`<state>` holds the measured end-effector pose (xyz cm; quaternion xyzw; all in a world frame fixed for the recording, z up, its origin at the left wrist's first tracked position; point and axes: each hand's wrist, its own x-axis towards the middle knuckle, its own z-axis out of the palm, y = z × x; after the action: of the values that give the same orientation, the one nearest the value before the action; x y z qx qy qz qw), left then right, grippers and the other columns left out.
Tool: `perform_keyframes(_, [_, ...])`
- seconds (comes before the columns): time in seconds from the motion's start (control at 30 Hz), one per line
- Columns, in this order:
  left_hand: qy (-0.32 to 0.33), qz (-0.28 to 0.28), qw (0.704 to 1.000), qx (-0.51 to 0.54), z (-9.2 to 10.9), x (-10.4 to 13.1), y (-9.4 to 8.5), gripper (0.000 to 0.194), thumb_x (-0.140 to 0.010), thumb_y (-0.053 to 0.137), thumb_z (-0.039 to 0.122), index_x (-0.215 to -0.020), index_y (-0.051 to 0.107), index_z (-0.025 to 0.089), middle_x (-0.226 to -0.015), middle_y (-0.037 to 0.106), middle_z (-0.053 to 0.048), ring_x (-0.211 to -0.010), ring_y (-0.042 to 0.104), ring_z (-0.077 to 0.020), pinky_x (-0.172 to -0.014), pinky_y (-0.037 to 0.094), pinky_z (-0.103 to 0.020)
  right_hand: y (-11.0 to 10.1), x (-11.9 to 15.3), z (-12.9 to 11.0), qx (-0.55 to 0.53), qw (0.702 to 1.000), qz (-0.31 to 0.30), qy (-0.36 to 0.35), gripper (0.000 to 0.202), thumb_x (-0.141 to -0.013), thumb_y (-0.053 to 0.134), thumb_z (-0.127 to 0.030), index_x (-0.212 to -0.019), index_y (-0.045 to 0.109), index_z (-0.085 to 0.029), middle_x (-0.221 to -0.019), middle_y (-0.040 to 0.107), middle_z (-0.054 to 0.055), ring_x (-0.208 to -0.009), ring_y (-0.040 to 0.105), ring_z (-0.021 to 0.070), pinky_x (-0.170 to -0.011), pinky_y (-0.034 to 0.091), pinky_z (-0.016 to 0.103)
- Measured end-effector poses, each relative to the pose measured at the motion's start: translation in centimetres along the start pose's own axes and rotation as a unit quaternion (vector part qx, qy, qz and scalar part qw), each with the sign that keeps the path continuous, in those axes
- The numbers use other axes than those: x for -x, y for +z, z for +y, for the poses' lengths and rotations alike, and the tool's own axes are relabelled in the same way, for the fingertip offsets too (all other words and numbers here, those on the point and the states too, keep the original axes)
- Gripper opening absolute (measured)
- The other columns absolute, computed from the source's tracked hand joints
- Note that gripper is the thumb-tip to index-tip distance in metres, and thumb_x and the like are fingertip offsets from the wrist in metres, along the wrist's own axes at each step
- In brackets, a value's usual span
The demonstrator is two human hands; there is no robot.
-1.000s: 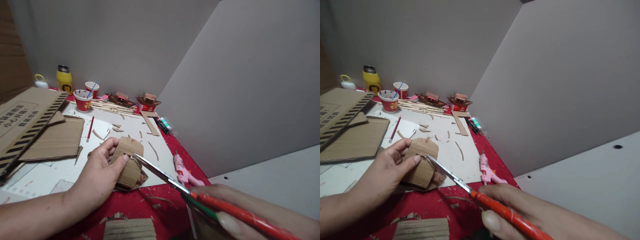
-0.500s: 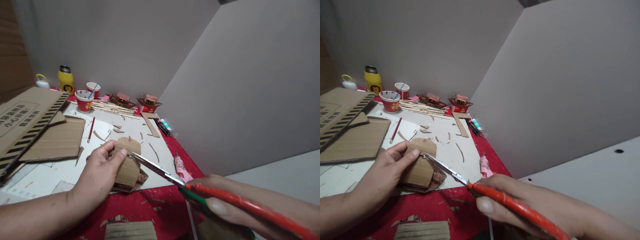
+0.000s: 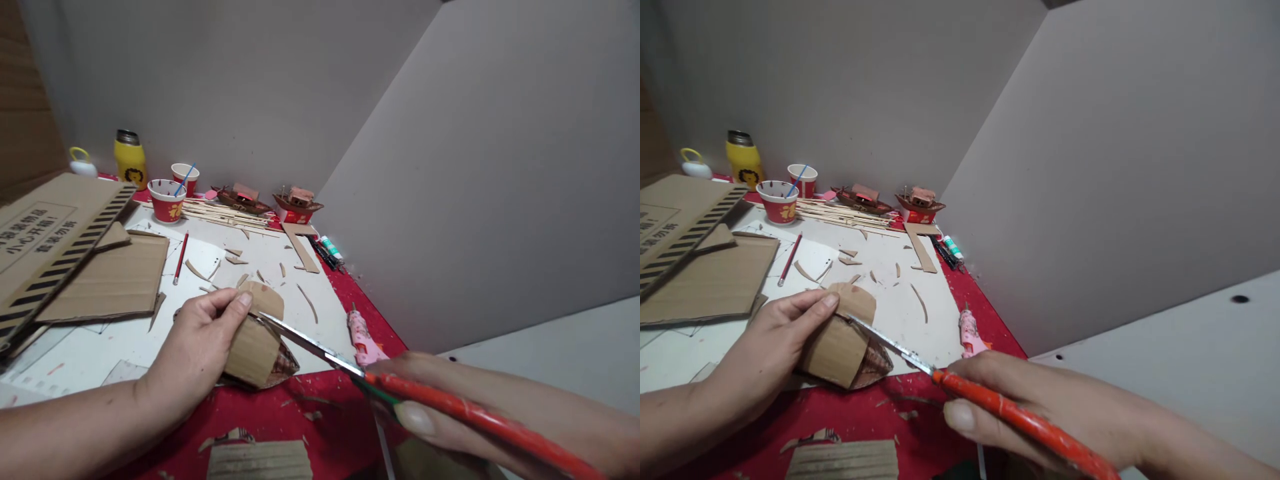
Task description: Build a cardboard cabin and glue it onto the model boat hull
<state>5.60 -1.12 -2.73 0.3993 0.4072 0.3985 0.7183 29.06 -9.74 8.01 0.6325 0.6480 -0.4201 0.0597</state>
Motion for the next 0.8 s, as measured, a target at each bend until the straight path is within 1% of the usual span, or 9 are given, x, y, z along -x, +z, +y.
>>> perform_keyframes(0.07, [0.001, -0.004, 1.000, 0.012, 0.0, 0.0, -0.1, 0.041, -0.069, 0.076, 0.046, -0.093, 0.072, 0.014, -0.077, 0.076, -0.006, -0.063, 0.068, -0.0209, -0.059, 0.053, -0.028, -0.1, 0.0, -0.2, -0.002, 1.000, -0.011, 0.002, 0.056, -0.088, 0.037, -0.072, -0.088, 0.060, -0.021, -0.070, 0.054, 0.001, -0.058, 0.047, 0.0131, -0.054, 0.041, 0.026])
perform_keyframes(0.13, [0.004, -0.007, 1.000, 0.025, 0.2, 0.1, -0.1, 0.041, -0.071, 0.075, 0.046, -0.096, 0.070, 0.014, -0.077, 0.076, -0.006, -0.062, 0.069, -0.0207, -0.060, 0.053, -0.029, 0.1, -0.1, 0.1, -0.034, 0.999, -0.030, 0.004, 0.058, -0.088, 0.033, -0.074, -0.080, 0.055, -0.021, -0.066, 0.051, 0.001, -0.056, 0.046, 0.0127, -0.054, 0.040, 0.026])
perform_keyframes(0.27, [0.020, -0.010, 0.998, 0.053, 0.5, 0.2, 0.0, 0.044, -0.069, 0.077, 0.043, -0.102, 0.065, 0.017, -0.081, 0.076, -0.004, -0.062, 0.069, -0.0199, -0.059, 0.054, -0.029, 1.1, -0.9, 1.9, -0.094, 0.994, -0.043, -0.021, 0.055, -0.089, 0.033, -0.072, -0.074, 0.046, -0.021, -0.064, 0.048, -0.001, -0.054, 0.043, 0.0107, -0.052, 0.036, 0.025])
perform_keyframes(0.4, [0.020, -0.004, 0.999, 0.044, 0.5, 0.1, 0.0, 0.041, -0.067, 0.079, 0.043, -0.095, 0.064, 0.017, -0.080, 0.075, -0.004, -0.063, 0.068, -0.0188, -0.060, 0.053, -0.028, 2.5, -2.5, 3.6, -0.182, 0.978, -0.073, -0.065, 0.053, -0.089, 0.038, -0.072, -0.074, 0.040, -0.021, -0.054, 0.041, -0.006, -0.045, 0.039, 0.0076, -0.045, 0.032, 0.021])
perform_keyframes(0.53, [0.029, 0.006, 0.999, 0.034, 0.4, -0.1, 0.0, 0.034, -0.071, 0.077, 0.044, -0.086, 0.062, 0.018, -0.077, 0.074, -0.002, -0.059, 0.064, -0.0145, -0.057, 0.051, -0.024, 3.9, -3.5, 4.2, -0.216, 0.971, -0.050, -0.091, 0.055, -0.089, 0.038, -0.072, -0.068, 0.039, -0.021, -0.047, 0.038, -0.007, -0.039, 0.035, 0.0054, -0.040, 0.027, 0.019])
perform_keyframes(0.6, [0.033, 0.004, 0.999, 0.033, 0.4, -0.1, 0.0, 0.033, -0.071, 0.077, 0.044, -0.083, 0.060, 0.018, -0.077, 0.073, -0.001, -0.059, 0.063, -0.0137, -0.058, 0.051, -0.024, 4.2, -3.6, 4.0, -0.230, 0.967, -0.058, -0.091, 0.055, -0.087, 0.040, -0.073, -0.068, 0.038, -0.021, -0.046, 0.036, -0.008, -0.037, 0.033, 0.0046, -0.038, 0.024, 0.018])
perform_keyframes(0.67, [0.032, 0.000, 0.999, 0.036, 0.6, 0.0, -0.1, 0.033, -0.071, 0.077, 0.044, -0.082, 0.060, 0.018, -0.076, 0.072, -0.001, -0.060, 0.062, -0.0140, -0.057, 0.051, -0.024, 4.4, -3.4, 3.6, -0.234, 0.968, -0.056, -0.074, 0.056, -0.086, 0.041, -0.074, -0.068, 0.036, -0.021, -0.045, 0.034, -0.009, -0.036, 0.030, 0.0040, -0.037, 0.023, 0.017])
perform_keyframes(0.8, [0.015, -0.010, 0.999, 0.047, 0.6, 0.1, -0.1, 0.034, -0.070, 0.077, 0.045, -0.084, 0.060, 0.018, -0.074, 0.071, 0.000, -0.057, 0.061, -0.0145, -0.056, 0.051, -0.026, 4.6, -2.7, 2.8, -0.213, 0.977, 0.004, -0.018, 0.059, -0.082, 0.042, -0.079, -0.067, 0.033, -0.022, -0.051, 0.031, -0.008, -0.042, 0.029, 0.0046, -0.040, 0.024, 0.019])
